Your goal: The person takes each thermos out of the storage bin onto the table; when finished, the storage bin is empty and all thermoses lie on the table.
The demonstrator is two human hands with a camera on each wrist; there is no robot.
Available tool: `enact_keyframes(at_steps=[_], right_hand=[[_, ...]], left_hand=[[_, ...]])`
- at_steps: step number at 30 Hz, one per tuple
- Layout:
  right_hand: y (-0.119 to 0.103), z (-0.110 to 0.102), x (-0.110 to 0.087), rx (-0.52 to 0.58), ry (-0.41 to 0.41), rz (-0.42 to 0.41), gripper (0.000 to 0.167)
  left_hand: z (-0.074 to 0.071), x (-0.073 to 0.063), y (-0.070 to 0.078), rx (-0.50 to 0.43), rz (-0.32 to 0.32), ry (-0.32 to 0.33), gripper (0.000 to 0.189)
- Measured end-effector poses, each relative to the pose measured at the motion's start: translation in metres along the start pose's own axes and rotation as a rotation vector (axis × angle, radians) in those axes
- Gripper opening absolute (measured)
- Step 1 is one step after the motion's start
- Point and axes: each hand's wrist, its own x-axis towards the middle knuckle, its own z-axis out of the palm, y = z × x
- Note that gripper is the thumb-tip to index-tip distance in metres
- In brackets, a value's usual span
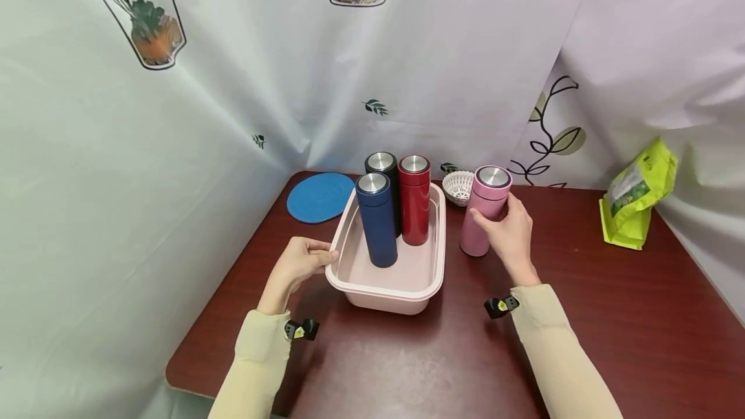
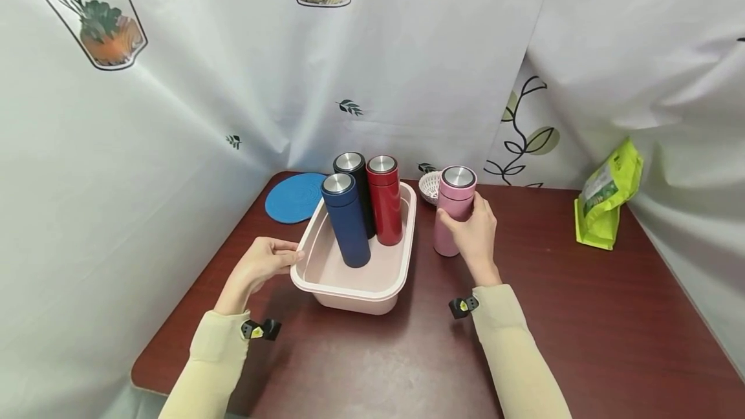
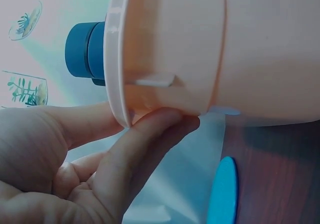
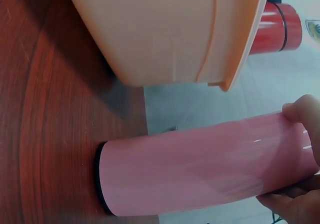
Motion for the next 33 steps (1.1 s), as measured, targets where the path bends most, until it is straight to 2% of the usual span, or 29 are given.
enact_keyframes(at_steps=[9,20,27,33], right_hand=[[-0.001,0.004,0.004,-0.030,-0.042,0.050,0.066],[0.001,0.004,-0.002,-0.006,-0.091,0.108,0.077],[0.000,0.001,-0.007,0.065,-0.054,0.157,0.088],[-0.003,-0.003,-0.009,0.101,-0.013,0.169,0.089]], left_hand=[[-0.002,0.000,0.000,0.012,0.004,-0.008,0.039],[0.001,0.000,0.001,0.001,-0.001,-0.021,0.039],[0.003,0.001,0.000,0.011,0.003,-0.014,0.039],[0.001,0.001,0.000,0.002,-0.001,-0.010,0.038]])
